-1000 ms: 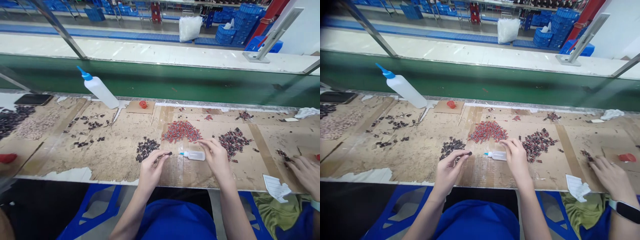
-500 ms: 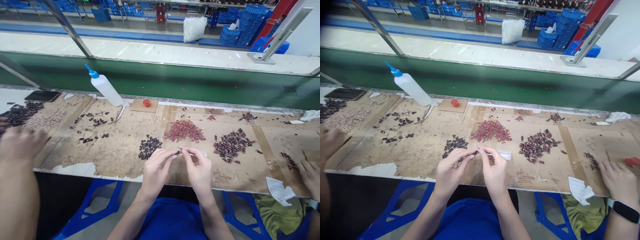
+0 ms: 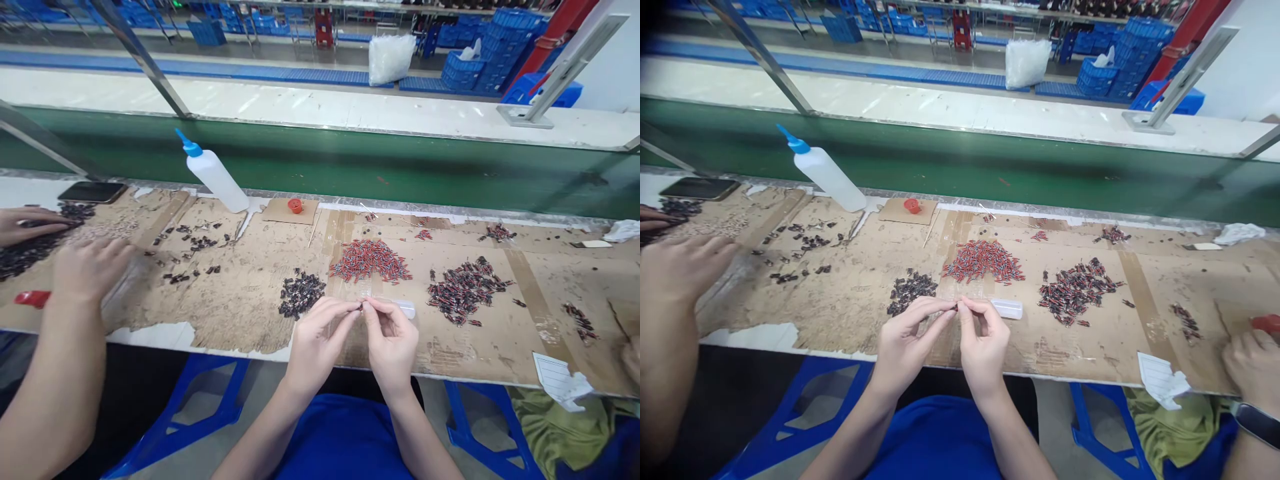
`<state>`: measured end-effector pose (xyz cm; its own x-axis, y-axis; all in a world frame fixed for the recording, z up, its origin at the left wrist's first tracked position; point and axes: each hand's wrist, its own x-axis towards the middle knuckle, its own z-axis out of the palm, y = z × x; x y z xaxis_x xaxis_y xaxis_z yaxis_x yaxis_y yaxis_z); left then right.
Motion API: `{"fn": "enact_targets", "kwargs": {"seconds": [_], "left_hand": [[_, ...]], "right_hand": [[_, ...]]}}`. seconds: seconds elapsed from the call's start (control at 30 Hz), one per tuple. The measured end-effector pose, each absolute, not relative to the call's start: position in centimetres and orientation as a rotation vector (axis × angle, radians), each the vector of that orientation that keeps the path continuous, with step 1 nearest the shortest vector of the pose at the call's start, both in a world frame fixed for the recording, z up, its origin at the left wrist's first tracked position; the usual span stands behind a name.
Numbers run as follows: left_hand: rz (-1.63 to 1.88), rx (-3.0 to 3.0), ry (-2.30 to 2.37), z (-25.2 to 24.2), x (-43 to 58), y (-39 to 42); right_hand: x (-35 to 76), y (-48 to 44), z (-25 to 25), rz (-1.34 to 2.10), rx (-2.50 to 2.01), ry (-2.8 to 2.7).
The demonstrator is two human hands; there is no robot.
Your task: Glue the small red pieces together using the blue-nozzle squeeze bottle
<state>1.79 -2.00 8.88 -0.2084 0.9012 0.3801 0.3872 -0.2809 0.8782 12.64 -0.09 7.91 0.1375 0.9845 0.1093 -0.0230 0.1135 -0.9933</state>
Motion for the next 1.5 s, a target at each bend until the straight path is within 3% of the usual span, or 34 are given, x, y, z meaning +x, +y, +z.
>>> {"fn": "enact_targets", "kwargs": {"seconds": [0.57, 0.7, 0.9, 1.07, 1.27, 1.5], "left_hand": [[1.504, 1.508, 1.454, 8.2, 3.3, -1.9], [1.304, 1.504, 1.421, 7.1, 2.9, -1.3], [1.285, 1.792, 1.888, 4.7, -2.3, 1.0], [0.993, 2.016, 2.079, 2.8, -4.1, 2.4], [0.845, 2.175, 2.098, 1.0, -3.7, 3.3], [0.741, 2.187, 2.124, 1.7, -3.8, 2.3]], "right_hand": [[14.1, -0.4, 6.8, 0.977, -1.166, -1.214], [17.6, 0.9, 4.9, 0.758, -1.287, -1.322], [24.8, 3.5, 3.1, 0.244, -1.571, -1.369], [25.5, 3.8, 3.3, 0.053, -1.532, -1.675], [23.3, 3.7, 2.4, 0.235, -1.328, -2.225], [23.2, 3.5, 2.6, 0.457, -1.315, -2.055]]}}
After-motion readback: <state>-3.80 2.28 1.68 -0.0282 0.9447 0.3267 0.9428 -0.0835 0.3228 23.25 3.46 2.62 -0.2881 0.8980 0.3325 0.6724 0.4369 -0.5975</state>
